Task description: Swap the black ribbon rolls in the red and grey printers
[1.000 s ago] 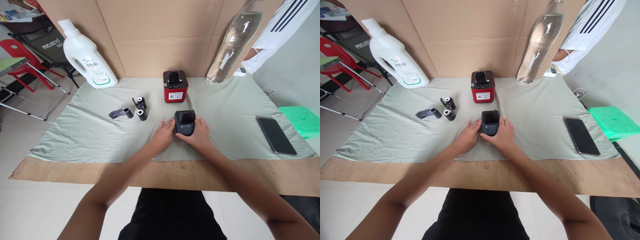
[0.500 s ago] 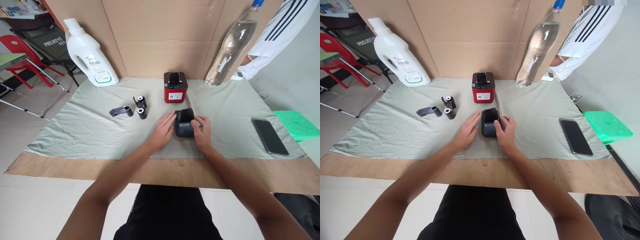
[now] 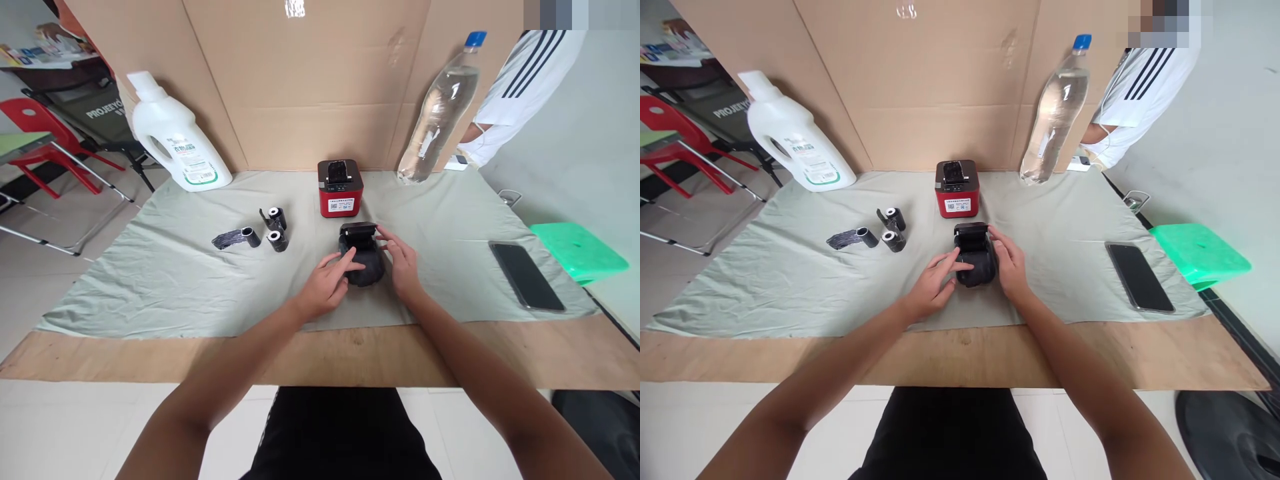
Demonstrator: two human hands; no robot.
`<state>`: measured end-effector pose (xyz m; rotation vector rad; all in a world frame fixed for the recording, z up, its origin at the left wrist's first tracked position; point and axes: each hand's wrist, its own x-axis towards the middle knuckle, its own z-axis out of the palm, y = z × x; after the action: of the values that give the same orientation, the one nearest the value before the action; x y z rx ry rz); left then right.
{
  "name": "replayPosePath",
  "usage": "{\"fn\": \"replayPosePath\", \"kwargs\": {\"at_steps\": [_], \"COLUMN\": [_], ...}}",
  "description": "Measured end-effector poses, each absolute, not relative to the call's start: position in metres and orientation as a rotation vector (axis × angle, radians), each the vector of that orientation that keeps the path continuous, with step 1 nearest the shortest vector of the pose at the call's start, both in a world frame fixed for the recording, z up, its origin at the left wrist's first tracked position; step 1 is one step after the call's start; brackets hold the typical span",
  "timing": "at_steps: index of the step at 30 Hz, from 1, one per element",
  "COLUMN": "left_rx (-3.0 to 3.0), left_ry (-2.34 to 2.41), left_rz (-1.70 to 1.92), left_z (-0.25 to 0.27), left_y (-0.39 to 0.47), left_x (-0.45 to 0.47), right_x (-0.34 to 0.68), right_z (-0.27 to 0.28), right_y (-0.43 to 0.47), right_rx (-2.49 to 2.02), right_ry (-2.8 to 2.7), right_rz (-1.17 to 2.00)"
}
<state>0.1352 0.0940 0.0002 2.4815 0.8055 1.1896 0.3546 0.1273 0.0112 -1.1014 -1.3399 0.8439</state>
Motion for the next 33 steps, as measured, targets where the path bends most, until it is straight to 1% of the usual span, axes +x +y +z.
{"fn": "replayPosePath", "kwargs": {"at_steps": [4, 8, 10, 12, 14, 16, 19, 21, 23, 25, 28, 33], "left_rx": [2.513, 2.502, 2.499, 2.5, 2.501, 2.5, 2.5, 2.497, 2.486, 2.467, 2.397, 2.203], "left_ry": [0.787, 0.786, 0.795, 0.808, 0.81, 0.801, 0.782, 0.768, 0.757, 0.774, 0.89, 1.12], "left_rz": [1.204, 1.235, 1.248, 1.247, 1.252, 1.293, 1.382, 1.434, 1.478, 1.504, 1.537, 1.634], "left_z": [0.0, 0.0, 0.0, 0.0, 0.0, 0.0, -0.002, -0.002, -0.002, -0.001, 0.002, 0.003], "left_y": [0.095, 0.096, 0.097, 0.098, 0.098, 0.099, 0.1, 0.102, 0.103, 0.104, 0.103, 0.103], "left_x": [0.135, 0.134, 0.133, 0.132, 0.132, 0.133, 0.133, 0.132, 0.131, 0.129, 0.126, 0.123], "right_x": [0.363, 0.37, 0.372, 0.372, 0.371, 0.366, 0.35, 0.336, 0.324, 0.319, 0.328, 0.353], "right_z": [0.007, 0.003, 0.005, 0.011, 0.024, 0.041, 0.068, 0.08, 0.085, 0.086, 0.088, 0.116], "right_y": [0.145, 0.158, 0.161, 0.161, 0.163, 0.168, 0.182, 0.189, 0.194, 0.197, 0.199, 0.182], "right_rx": [-1.153, -1.224, -1.253, -1.286, -1.345, -1.414, -1.516, -1.661, -1.819, -1.881, -1.803, -1.426], "right_ry": [-1.45, -1.573, -1.687, -1.838, -1.984, -2.141, -2.442, -2.608, -2.674, -2.679, -2.701, -2.599], "right_rz": [0.984, 0.993, 0.887, 0.68, 0.46, 0.329, 0.279, 0.271, 0.265, 0.272, 0.318, 0.448]}}
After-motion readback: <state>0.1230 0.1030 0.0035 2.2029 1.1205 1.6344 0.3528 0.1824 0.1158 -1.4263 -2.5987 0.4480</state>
